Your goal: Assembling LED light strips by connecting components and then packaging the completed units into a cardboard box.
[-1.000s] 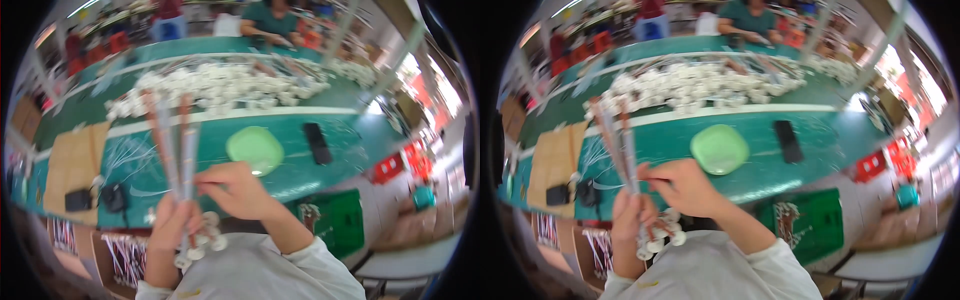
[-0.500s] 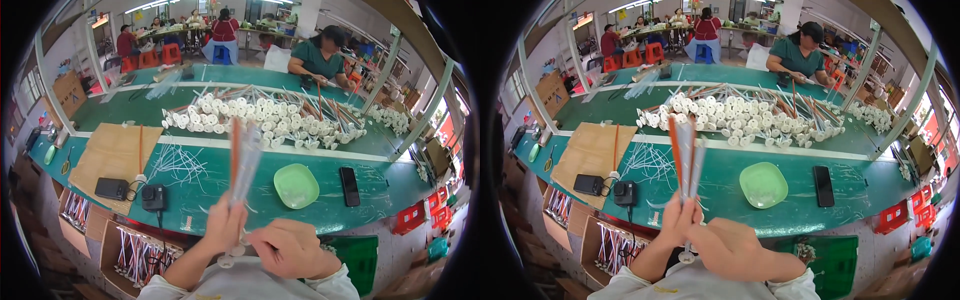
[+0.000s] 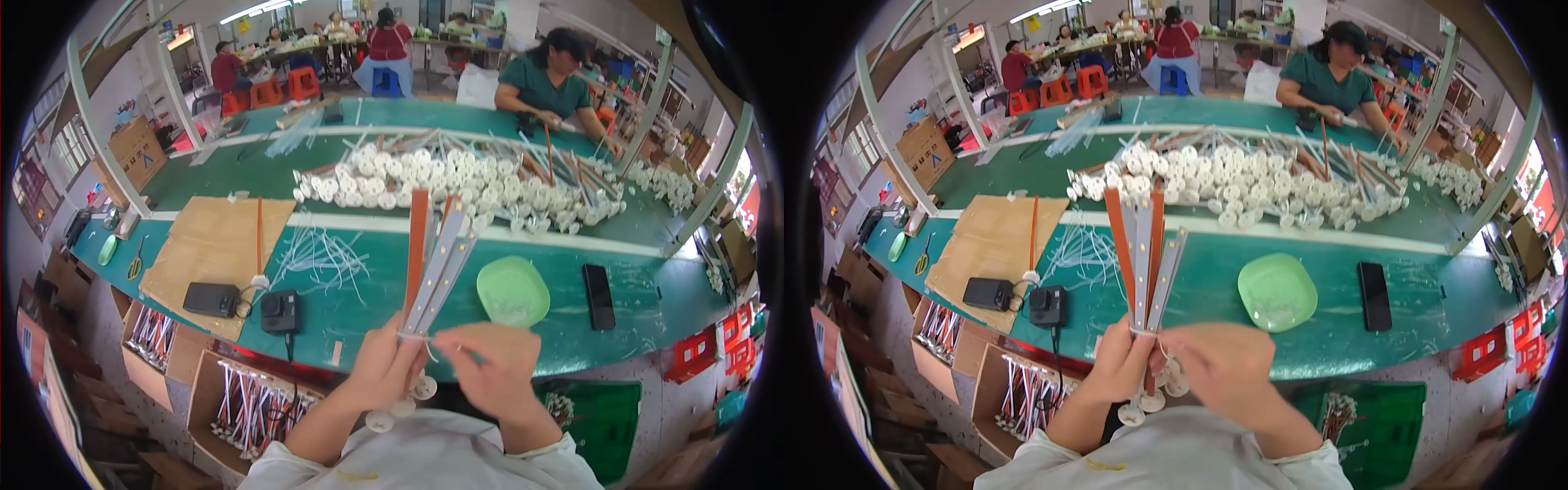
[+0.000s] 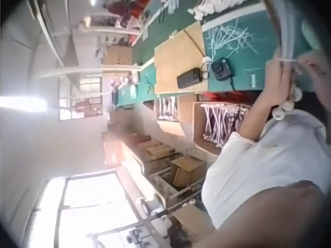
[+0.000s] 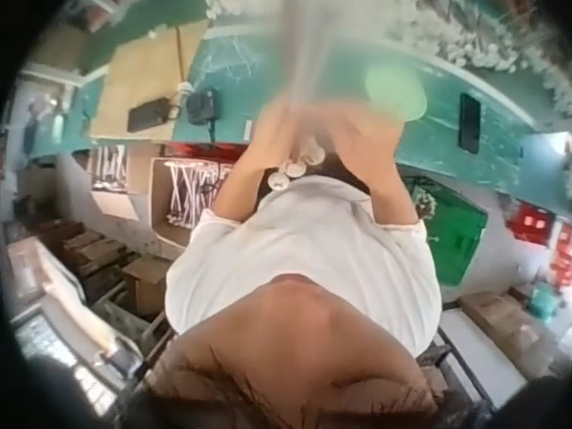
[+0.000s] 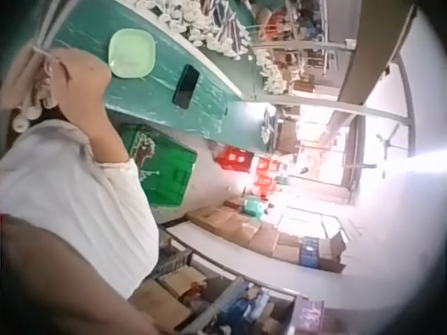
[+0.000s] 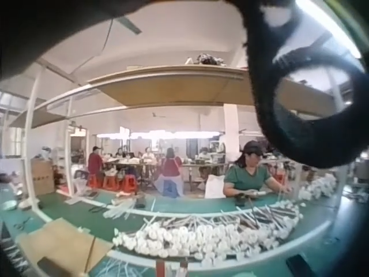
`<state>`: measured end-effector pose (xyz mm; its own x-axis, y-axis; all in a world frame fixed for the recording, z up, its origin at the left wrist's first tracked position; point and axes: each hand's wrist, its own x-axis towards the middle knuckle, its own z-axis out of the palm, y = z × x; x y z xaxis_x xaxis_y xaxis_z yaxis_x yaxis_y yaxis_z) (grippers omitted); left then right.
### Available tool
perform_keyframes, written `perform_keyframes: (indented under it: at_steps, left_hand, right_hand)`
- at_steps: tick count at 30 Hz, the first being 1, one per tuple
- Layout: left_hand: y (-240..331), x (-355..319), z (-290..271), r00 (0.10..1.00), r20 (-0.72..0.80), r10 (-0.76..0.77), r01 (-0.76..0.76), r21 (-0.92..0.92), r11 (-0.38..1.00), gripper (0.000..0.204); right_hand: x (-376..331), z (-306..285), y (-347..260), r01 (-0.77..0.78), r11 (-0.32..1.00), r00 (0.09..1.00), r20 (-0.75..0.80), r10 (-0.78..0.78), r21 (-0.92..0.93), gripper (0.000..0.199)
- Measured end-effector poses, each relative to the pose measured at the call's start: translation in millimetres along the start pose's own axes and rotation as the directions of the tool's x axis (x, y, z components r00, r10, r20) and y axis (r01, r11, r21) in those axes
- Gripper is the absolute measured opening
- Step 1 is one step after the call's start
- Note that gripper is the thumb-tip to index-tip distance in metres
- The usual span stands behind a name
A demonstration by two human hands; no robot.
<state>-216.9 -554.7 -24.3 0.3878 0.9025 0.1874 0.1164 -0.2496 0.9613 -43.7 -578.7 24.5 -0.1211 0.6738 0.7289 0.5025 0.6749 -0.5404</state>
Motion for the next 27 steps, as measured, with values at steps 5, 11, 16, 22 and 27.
perform_keyframes:
  at_steps: [5,11,16,22,27]
  left_hand:
    - [-3.2,-1.1,-7.1,0.943,0.333,-0.024,0.187,-0.467,0.865,0.023]
    - [1.3,1.6,0.6,0.914,0.398,0.074,0.318,-0.819,0.477,0.025]
    - [7.6,10.8,11.6,0.983,0.170,-0.067,0.154,-0.572,0.806,0.025]
    - [17.9,5.9,16.3,0.972,0.197,-0.126,0.199,-0.412,0.889,0.025]
    - [32.3,11.8,9.3,0.958,0.271,-0.090,0.100,-0.023,0.995,0.027]
  right_hand:
    - [-6.0,-9.8,20.9,-0.295,0.909,0.954,0.144,0.263,0.294,0.001]
    - [-11.1,-4.9,25.1,-0.089,0.970,0.995,0.065,0.076,0.225,0.003]
    - [-13.5,-2.4,44.3,0.337,0.940,0.934,-0.107,-0.342,-0.058,0.015]
    - [-6.7,-29.4,23.8,0.373,0.886,0.905,0.319,-0.281,-0.276,0.021]
    - [-24.0,-23.6,35.9,0.425,0.867,0.881,0.340,-0.330,-0.259,0.015]
